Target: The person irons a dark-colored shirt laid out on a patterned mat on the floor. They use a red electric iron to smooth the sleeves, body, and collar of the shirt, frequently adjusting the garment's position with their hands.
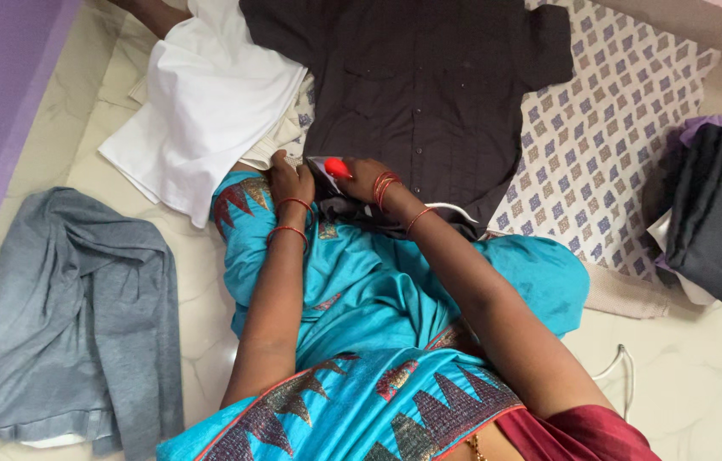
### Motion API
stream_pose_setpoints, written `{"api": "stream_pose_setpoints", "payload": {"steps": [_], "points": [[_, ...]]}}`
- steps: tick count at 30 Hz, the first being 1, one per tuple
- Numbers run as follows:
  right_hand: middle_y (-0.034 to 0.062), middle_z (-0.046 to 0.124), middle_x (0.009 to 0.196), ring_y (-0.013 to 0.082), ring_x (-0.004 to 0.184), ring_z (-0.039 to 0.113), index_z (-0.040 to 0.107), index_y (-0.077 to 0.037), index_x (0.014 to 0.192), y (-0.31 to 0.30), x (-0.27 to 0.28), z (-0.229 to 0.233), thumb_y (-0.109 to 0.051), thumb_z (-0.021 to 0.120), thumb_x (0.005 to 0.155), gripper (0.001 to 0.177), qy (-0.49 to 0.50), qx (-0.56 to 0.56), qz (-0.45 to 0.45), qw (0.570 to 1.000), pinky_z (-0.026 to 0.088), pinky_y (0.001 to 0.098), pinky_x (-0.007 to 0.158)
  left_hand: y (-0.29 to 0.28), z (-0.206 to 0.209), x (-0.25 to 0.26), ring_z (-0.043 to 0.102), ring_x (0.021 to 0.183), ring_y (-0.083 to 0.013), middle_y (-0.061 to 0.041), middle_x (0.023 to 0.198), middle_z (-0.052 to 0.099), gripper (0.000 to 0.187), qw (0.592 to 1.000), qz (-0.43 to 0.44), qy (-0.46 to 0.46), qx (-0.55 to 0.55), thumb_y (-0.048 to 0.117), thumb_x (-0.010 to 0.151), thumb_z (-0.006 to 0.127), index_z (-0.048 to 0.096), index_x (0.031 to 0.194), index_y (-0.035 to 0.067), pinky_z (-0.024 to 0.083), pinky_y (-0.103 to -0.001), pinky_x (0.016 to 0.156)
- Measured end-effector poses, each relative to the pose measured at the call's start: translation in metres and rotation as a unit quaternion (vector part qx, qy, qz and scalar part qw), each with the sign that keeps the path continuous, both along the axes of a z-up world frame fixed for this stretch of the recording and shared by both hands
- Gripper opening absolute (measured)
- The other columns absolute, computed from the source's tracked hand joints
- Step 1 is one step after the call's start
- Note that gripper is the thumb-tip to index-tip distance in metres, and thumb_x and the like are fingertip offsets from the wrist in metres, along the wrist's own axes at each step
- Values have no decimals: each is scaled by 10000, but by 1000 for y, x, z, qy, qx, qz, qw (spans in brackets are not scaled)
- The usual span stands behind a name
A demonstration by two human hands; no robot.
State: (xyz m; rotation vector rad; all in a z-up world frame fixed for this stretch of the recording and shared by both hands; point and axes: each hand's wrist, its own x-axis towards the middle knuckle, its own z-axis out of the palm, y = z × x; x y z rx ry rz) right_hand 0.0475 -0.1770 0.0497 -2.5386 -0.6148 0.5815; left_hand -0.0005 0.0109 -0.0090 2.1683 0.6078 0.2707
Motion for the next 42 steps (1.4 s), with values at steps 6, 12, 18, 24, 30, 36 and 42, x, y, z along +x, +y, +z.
{"api": "stream_pose_setpoints", "payload": {"steps": [6,12,18,24,30,36,42], "points": [[288,711,1065,461,1035,675,641,-35,1195,3,10,3,-450,622,894,513,15,26,-148,989,525,509,909,4,-18,3,595,1173,-464,-303,1245,625,462,999,-25,1,24,176,878,576,543,1307,8,458,-516,1010],[276,715,1081,456,1033,679,655,-26,1170,-5,20,-27,-476,629,875,539,15,18,-96,995,529,503,911,3,-35,4,580,1161,-437,-250,1200,634,319,995,-49,-27,79,167,849,606,639,1144,53,464,-519,991],[252,725,1093,417,1051,692,667,-46,1183,-32,-10,-29,-529,657,909,555,4,74,-111,991,542,484,885,-2,-19,1,546,1219,-446,-231,1298,591,309,995,-67,36,68,196,909,586,646,1197,101,445,-541,1025],[75,716,931,171,809,689,677,-66,1140,-82,-33,-22,-326,703,978,308,-92,354,-318,875,574,345,673,-13,14,-12,125,1459,-566,-314,1575,195,685,958,-167,165,162,341,902,658,372,1509,206,167,-584,1213],[37,593,634,143,448,561,607,-60,996,-178,-6,-27,-270,697,962,230,44,367,-443,816,442,313,394,-17,-7,-8,-38,1481,-630,-356,1648,-64,892,904,-219,250,269,250,911,633,156,1656,368,82,-639,1214],[60,580,573,182,432,557,618,-44,885,-229,9,-78,-266,637,1005,253,91,296,-455,835,436,356,414,-20,-4,-8,-55,1495,-616,-339,1659,-76,871,896,-227,279,260,309,923,625,142,1645,381,70,-651,1224],[71,599,611,199,457,581,621,-19,952,-241,54,-91,-282,635,991,266,84,272,-490,824,435,369,411,-22,5,-7,-58,1495,-612,-338,1658,-91,907,890,-234,292,260,324,920,639,112,1658,364,78,-650,1221]]}}
